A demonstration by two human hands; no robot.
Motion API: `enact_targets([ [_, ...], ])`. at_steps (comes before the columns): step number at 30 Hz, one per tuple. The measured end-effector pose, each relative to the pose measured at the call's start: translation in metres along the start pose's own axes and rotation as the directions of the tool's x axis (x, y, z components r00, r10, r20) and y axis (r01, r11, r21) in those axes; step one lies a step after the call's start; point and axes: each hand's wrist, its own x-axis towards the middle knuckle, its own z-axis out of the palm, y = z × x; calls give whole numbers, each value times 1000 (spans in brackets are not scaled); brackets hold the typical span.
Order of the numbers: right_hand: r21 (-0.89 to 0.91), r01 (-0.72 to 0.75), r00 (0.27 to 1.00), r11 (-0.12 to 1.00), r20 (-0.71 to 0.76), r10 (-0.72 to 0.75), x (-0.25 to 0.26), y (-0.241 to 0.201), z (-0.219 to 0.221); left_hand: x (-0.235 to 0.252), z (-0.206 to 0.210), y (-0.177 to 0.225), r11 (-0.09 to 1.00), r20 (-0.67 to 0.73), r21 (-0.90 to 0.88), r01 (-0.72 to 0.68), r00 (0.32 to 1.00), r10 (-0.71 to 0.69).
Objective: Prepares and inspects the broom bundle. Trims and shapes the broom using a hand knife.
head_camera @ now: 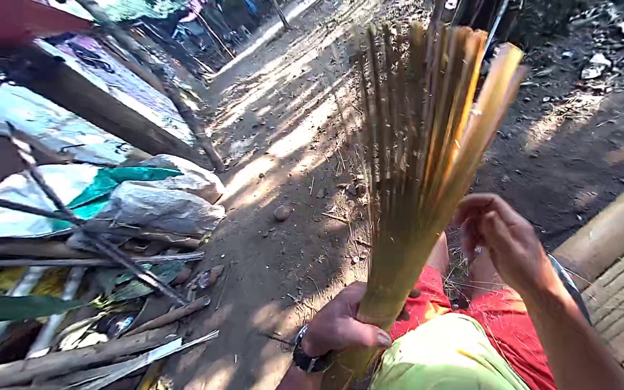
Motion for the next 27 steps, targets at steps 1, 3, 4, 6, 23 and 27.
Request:
enact_targets([
  [1, 21, 36, 998, 999, -49, -35, 7, -7, -2, 1, 1, 0, 1000, 23, 28, 3, 1000, -3],
  [3, 64, 115, 982, 991, -158, -104, 14, -16, -1, 3, 4, 0, 999, 50, 40, 14, 999, -16],
  [4, 76, 146, 972, 986, -194, -129, 13, -18, 0, 4, 5, -1, 999, 55, 44, 18, 998, -21],
  [6, 85, 169, 968, 982, -200, -150, 8, -15, -2, 4, 5, -6, 999, 43, 22, 24, 999, -25],
  [23, 145, 278, 777, 950, -615, -134, 23, -17, -79, 26, 15, -28, 922, -265, 323, 215, 955, -130],
  [27, 72, 303, 665, 950, -731, -156, 16, -15, -85, 26, -23, -13, 938, -479, 289, 191, 877, -31],
])
